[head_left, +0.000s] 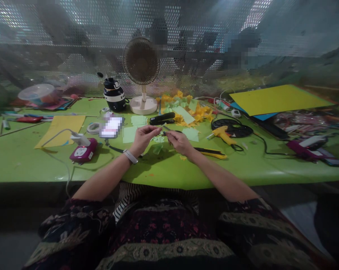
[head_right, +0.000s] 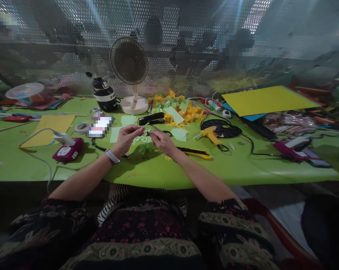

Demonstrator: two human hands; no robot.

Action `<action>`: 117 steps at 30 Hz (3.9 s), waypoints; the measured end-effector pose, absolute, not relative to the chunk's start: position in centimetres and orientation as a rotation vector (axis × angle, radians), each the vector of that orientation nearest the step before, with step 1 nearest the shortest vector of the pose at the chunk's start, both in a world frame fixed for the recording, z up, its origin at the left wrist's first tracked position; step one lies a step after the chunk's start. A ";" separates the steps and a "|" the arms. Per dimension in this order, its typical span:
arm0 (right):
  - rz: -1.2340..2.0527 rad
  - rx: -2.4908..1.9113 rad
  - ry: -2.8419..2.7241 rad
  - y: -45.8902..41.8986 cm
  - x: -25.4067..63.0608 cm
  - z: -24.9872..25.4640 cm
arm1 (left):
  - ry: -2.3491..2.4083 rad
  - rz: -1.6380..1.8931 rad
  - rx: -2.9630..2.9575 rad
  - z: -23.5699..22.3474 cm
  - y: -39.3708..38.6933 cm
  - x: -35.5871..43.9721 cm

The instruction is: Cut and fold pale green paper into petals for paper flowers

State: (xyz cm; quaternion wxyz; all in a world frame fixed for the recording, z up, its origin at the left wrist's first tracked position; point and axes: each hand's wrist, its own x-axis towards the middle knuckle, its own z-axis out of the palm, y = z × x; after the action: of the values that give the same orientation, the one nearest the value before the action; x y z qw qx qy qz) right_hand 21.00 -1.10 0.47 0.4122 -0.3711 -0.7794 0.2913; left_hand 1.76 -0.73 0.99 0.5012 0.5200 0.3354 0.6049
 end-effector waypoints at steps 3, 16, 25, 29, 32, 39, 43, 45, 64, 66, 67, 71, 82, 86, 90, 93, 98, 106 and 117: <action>0.732 -0.941 -1.956 -1.1 21.0 0.5 | 0.790 1.433 1.245 0.9 -0.7 1.7; 0.678 -0.889 -1.947 -0.9 21.0 0.2 | 0.838 1.470 1.213 0.8 -0.5 1.7; 0.624 -0.887 -1.985 -0.7 21.0 0.0 | 0.827 1.485 1.202 1.1 -1.0 2.1; 0.634 -0.904 -2.001 -0.8 21.0 0.1 | 0.827 1.470 1.208 1.2 -1.1 2.1; 0.633 -0.911 -2.011 -0.8 21.0 0.1 | 0.832 1.471 1.202 1.3 -1.1 2.2; 0.615 -0.911 -2.004 -0.9 21.0 0.1 | 0.855 1.472 1.196 1.1 -1.0 2.2; 0.575 -0.888 -2.008 -0.8 20.9 0.2 | 0.901 1.482 1.231 1.1 -1.0 2.1; 0.550 -0.888 -2.022 -0.8 20.9 0.2 | 0.905 1.486 1.243 1.1 -1.1 2.1; 0.786 -0.934 -1.976 -1.3 21.0 0.5 | 0.829 1.452 1.282 1.1 -1.6 2.3; 0.791 -0.937 -1.962 -1.3 21.0 0.5 | 0.834 1.455 1.284 1.1 -1.6 2.4; 0.790 -0.940 -1.957 -1.3 21.0 0.5 | 0.834 1.457 1.285 1.0 -1.6 2.4; 0.809 -0.936 -1.953 -1.1 21.0 0.4 | 0.820 1.459 1.275 0.9 -1.5 2.4; 0.894 -0.905 -1.938 -0.9 21.1 0.2 | 0.803 1.453 1.256 1.0 -1.6 2.3; 1.037 -0.884 -1.869 -1.0 21.0 0.3 | 0.801 1.450 1.265 1.1 -1.7 2.3; 1.118 -0.893 -1.813 -1.0 21.0 0.4 | 0.781 1.436 1.232 1.2 -1.8 2.3; 1.141 -0.888 -1.803 -1.1 21.0 0.5 | 0.739 1.423 1.205 1.2 -1.8 2.1; 1.143 -0.888 -1.800 -1.2 21.0 0.7 | 0.703 1.428 1.185 1.1 -1.6 1.9; 1.140 -0.880 -1.820 -1.1 21.2 0.9 | 0.735 1.428 1.335 1.1 -1.1 1.4; 1.121 -0.870 -1.846 -1.1 21.3 1.1 | 0.723 1.410 1.531 1.8 -1.3 1.0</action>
State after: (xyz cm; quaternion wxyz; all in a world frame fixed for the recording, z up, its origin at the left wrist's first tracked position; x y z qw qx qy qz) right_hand 21.35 -1.08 1.10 0.3956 -0.3432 -0.7281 0.4424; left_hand 0.97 -1.34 1.75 0.4520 0.6199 0.2925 0.5708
